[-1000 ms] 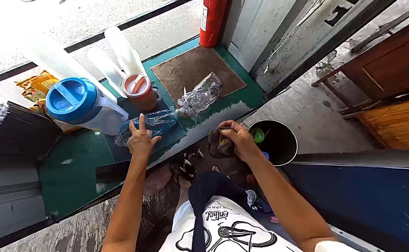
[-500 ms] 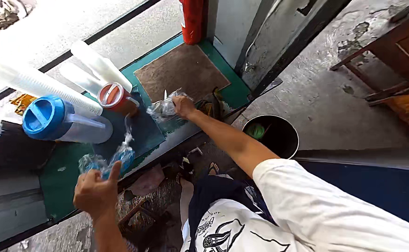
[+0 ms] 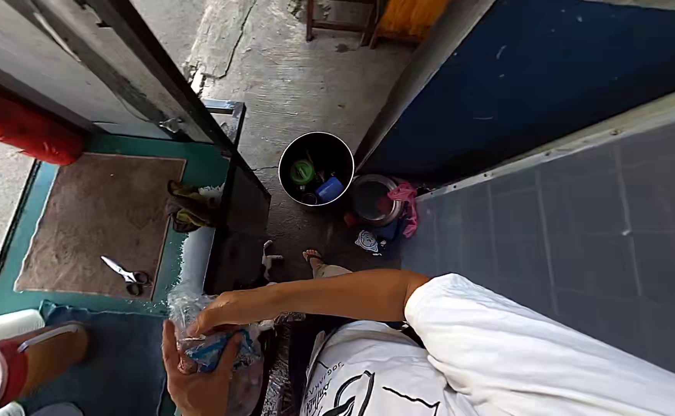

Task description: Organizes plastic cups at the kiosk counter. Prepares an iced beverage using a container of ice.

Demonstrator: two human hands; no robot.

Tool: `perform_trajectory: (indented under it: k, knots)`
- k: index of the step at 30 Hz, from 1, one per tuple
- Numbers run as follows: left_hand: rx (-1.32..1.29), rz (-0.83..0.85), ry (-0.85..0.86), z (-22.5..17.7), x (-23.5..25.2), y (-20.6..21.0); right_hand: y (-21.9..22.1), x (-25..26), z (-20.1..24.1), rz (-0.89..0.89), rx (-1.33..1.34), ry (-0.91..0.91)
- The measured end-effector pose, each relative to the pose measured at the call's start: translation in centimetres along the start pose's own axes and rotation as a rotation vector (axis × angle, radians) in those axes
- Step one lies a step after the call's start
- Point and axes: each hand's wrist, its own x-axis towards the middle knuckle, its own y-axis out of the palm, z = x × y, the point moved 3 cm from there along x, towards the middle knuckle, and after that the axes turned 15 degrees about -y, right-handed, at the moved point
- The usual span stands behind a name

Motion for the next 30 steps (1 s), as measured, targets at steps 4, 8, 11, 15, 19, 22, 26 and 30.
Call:
perform_trajectory:
  k: [4, 8, 11, 15, 19, 22, 26, 30]
  knots:
    - [-0.018, 0.168, 0.16, -0.1, 4.9, 5.9, -3.0, -7.5, 4.1, -0.236, -1.029, -0.226]
    - [-0.397, 0.349, -0.135, -6.2, 5.3, 16.2, -6.2, -14.4, 4.2, -0.372, -1.149, -0.199]
    - [-0.532, 0.699, -0.298, -10.5, 4.2, 25.0, -10.2, -19.6, 3.4, -0.687, -1.105, -0.276]
    - [-0.291, 1.113, -0.251, -11.6, 5.2, 37.2, -19.5, -27.6, 3.9, -1.016, -1.164, -0.22]
    - [-0.173, 1.318, -0.14, -13.9, 6.6, 47.3, -29.0, -34.8, 5.6, -1.129, -1.369, -0.152]
    - [-0.348, 1.246, -0.201, -15.9, 7.3, 53.7, -34.5, -36.7, 7.9, -1.133, -1.446, -0.161]
    - [-0.294, 1.138, -0.131, -17.9, 8.7, 57.4, -42.8, -40.7, 10.3, -1.031, -1.65, -0.052]
    - [-0.124, 1.34, -0.164, -13.1, 9.1, 55.0, -52.5, -50.6, 10.3, -0.845, -1.704, 0.472]
